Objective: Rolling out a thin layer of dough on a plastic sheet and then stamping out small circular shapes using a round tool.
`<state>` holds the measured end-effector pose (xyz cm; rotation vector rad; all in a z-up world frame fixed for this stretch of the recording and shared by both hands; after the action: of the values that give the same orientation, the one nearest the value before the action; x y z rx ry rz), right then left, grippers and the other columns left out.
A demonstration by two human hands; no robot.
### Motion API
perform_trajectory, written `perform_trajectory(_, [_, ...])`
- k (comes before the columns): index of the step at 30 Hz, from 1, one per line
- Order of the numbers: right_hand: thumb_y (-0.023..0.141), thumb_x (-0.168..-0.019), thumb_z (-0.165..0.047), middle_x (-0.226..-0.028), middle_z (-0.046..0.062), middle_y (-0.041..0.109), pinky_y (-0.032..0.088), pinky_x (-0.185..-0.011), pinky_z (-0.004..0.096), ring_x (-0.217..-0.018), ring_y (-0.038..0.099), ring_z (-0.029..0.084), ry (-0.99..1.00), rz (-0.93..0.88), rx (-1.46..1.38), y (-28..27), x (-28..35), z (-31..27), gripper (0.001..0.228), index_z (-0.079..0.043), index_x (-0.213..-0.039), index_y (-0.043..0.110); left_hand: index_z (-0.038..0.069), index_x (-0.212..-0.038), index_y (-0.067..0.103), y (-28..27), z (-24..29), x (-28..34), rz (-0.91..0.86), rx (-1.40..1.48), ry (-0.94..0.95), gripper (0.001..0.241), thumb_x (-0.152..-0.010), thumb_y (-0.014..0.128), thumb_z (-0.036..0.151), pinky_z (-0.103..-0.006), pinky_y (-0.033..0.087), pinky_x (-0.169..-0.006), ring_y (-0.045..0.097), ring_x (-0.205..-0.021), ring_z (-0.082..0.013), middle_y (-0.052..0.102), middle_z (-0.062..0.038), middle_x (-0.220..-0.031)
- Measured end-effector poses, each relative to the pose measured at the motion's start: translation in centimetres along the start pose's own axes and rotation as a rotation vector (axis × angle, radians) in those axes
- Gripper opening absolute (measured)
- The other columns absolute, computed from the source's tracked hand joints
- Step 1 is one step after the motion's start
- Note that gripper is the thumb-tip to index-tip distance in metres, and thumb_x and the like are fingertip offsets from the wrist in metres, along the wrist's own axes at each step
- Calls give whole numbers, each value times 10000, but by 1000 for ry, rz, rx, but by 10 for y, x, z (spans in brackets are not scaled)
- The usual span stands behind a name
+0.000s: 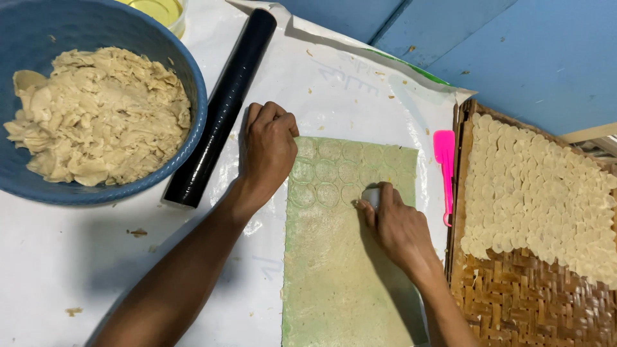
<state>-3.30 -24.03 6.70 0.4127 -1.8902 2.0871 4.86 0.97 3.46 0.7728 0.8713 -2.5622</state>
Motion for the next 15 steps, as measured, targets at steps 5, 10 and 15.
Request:
perform_trajectory(5, [283,-1077,-419,-968,294,689,524,-803,659,-903,710,579,98,8,-299,-2,9,22,443,-87,-1360,361,131,-686,612,1,-1,1,0,0,0,277,-804,611,-119,-375,439,-758,576,-813,-277,541,-33,-762])
perform_trajectory(10, [388,-1048,-455,-1046,314,688,532,-846,677,-928,693,603,163,92,-228,-9,24,34,473,-128,-1389,373,134,-685,617,5,-2,2,-8,-17,2,277,-791,634,-121,-367,435,-772,572,-824,-262,536,-23,-765])
perform_trajectory(15, [436,-1039,-427,-1125,299,659,541,-855,693,-939,691,607,111,111,-191,-5,20,32,471,-115,-1390,406,119,-686,620,5,-1,1,-16,-14,12,283,-792,633,-144,-369,440,-767,575,-814,-270,547,-37,-766])
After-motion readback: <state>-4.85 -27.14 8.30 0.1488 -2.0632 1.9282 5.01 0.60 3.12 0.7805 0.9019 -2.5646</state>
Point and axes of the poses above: each hand's wrist, its own x-axis away from the middle knuckle, its own y-axis out of the palm, z = x × y, the point moved 6 cm from there along -x, towards the middle knuckle
